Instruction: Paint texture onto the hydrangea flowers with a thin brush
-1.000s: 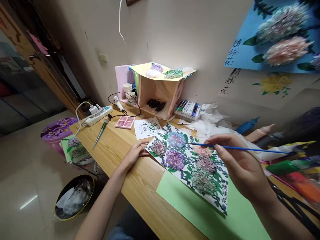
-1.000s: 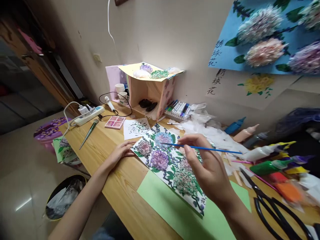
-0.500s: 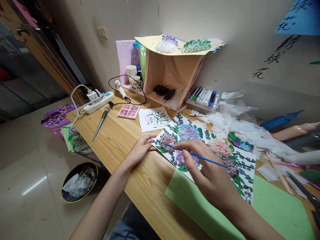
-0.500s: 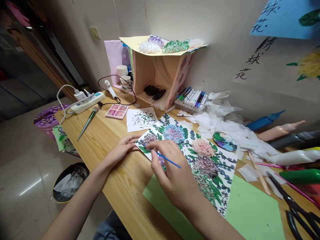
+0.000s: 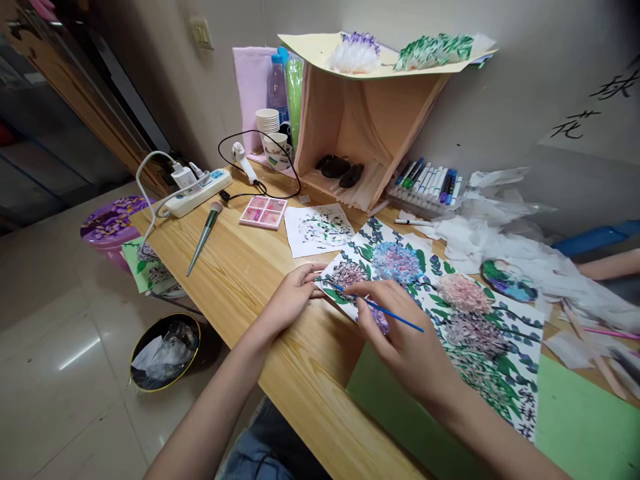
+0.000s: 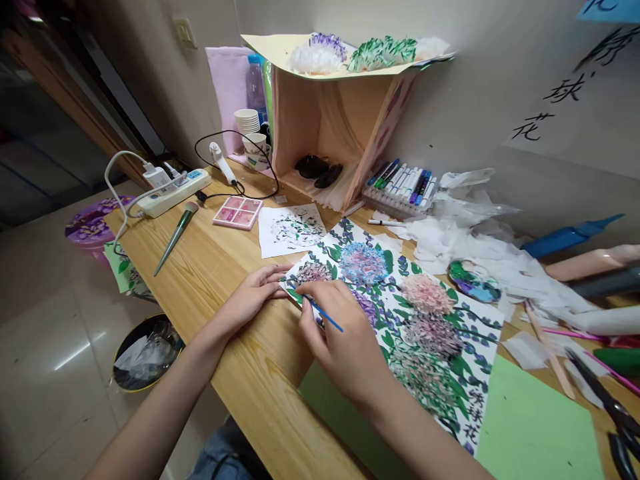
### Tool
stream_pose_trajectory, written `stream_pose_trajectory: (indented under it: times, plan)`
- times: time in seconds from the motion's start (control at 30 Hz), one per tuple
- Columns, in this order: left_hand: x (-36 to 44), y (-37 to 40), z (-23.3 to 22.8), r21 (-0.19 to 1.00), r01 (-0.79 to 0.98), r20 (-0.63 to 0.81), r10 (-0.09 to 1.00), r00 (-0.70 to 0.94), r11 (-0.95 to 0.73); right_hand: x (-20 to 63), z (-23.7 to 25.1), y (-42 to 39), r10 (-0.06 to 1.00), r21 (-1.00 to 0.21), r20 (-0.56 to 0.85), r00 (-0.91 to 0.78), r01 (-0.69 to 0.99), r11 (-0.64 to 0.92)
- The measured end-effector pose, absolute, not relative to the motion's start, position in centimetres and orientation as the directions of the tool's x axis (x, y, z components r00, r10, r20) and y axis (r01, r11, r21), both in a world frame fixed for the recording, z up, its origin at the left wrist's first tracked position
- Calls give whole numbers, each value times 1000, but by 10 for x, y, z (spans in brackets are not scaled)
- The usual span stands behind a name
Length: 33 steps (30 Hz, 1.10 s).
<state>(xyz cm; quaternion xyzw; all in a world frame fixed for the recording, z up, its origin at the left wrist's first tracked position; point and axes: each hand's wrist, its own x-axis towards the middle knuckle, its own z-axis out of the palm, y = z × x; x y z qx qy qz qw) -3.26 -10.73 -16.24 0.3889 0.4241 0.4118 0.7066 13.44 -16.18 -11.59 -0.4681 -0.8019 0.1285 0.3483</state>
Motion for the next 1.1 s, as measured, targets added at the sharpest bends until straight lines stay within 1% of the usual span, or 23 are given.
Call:
stream_pose_trajectory:
  times: [0.33,0.9,1.1]
  plan:
    - [-31,-108,-160,896,-235,-309,910,277,376,131,-118,-161,828,-518,445,-343,656,549]
    - [-33,-108,-161,892,-238,-306,901,307,384,133,-117,-160,827,-488,458,-327,684,541]
    - [-33,-108,-161,897,-217,-321,906,276,384,133,-116,-162,839,-519,438,-324,671,530]
